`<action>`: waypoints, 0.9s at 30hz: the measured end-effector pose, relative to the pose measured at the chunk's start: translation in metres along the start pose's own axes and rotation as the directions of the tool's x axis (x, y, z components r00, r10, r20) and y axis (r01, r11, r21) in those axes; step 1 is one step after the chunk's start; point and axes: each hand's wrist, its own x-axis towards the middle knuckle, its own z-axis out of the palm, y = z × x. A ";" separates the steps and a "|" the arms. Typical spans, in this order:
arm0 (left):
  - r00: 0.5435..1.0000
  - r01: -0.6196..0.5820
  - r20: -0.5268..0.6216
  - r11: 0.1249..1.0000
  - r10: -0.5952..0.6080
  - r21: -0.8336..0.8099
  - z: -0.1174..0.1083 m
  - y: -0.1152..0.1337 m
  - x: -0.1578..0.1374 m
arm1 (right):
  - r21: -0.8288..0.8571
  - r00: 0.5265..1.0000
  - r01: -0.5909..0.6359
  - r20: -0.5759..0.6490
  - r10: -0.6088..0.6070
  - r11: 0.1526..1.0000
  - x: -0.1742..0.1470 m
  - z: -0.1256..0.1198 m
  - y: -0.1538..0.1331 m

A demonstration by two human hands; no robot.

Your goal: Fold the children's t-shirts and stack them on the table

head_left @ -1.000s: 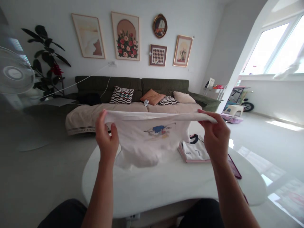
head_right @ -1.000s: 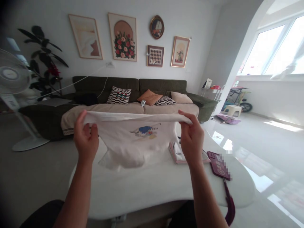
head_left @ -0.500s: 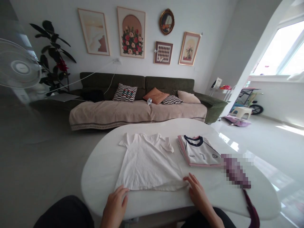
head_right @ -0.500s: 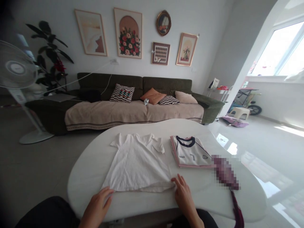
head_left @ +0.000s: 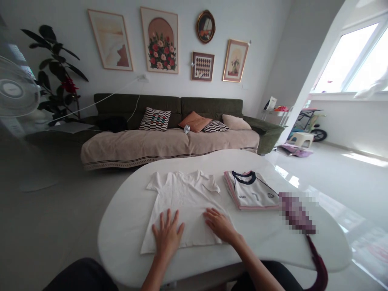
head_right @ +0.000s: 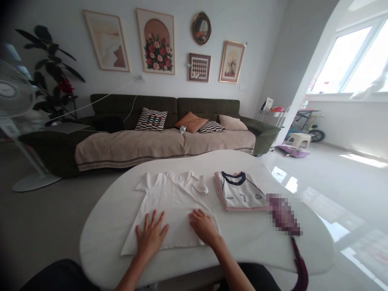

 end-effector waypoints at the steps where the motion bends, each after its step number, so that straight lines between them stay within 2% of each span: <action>1: 1.000 0.002 0.001 1.000 -0.002 0.020 0.000 -0.004 -0.006 | -0.009 1.000 0.000 0.006 0.000 1.000 0.003 -0.007 0.006; 4: 0.999 0.042 0.030 0.997 -0.044 0.068 -0.001 -0.010 -0.021 | -0.100 0.992 -0.081 -0.102 0.071 0.992 0.021 -0.028 0.024; 7: 0.997 0.059 0.051 0.994 -0.063 0.092 -0.002 -0.007 -0.023 | -0.193 0.962 -0.205 -0.223 0.160 0.960 0.048 -0.038 0.035; 11: 0.995 0.073 0.066 0.992 -0.079 0.099 0.000 -0.004 -0.018 | -0.310 0.945 -0.280 -0.254 0.205 0.909 0.085 -0.044 0.047; 15: 0.991 0.089 0.095 0.992 -0.098 0.095 0.000 -0.004 -0.014 | -0.301 0.934 -0.293 -0.294 0.204 0.907 0.109 -0.064 0.066; 19: 0.991 0.080 0.102 0.993 -0.089 0.084 -0.003 -0.003 -0.015 | -0.245 0.833 -0.469 -0.443 0.332 0.848 0.119 -0.085 0.081; 21: 0.991 0.076 0.104 0.994 -0.084 0.081 -0.005 -0.002 -0.015 | -0.232 0.810 -0.496 -0.470 0.350 0.837 0.124 -0.082 0.077; 22: 0.991 0.076 0.106 0.994 -0.084 0.080 -0.006 -0.001 -0.015 | -0.237 0.825 -0.473 -0.458 0.332 0.849 0.127 -0.075 0.070; 25: 0.990 0.084 0.111 0.994 -0.092 0.076 -0.008 -0.001 -0.014 | -0.263 0.915 -0.306 -0.345 0.207 0.915 0.142 -0.043 0.044; 27: 0.989 0.092 0.112 0.993 -0.100 0.073 -0.007 -0.001 -0.014 | -0.256 0.950 -0.223 -0.273 0.151 0.941 0.152 -0.021 0.032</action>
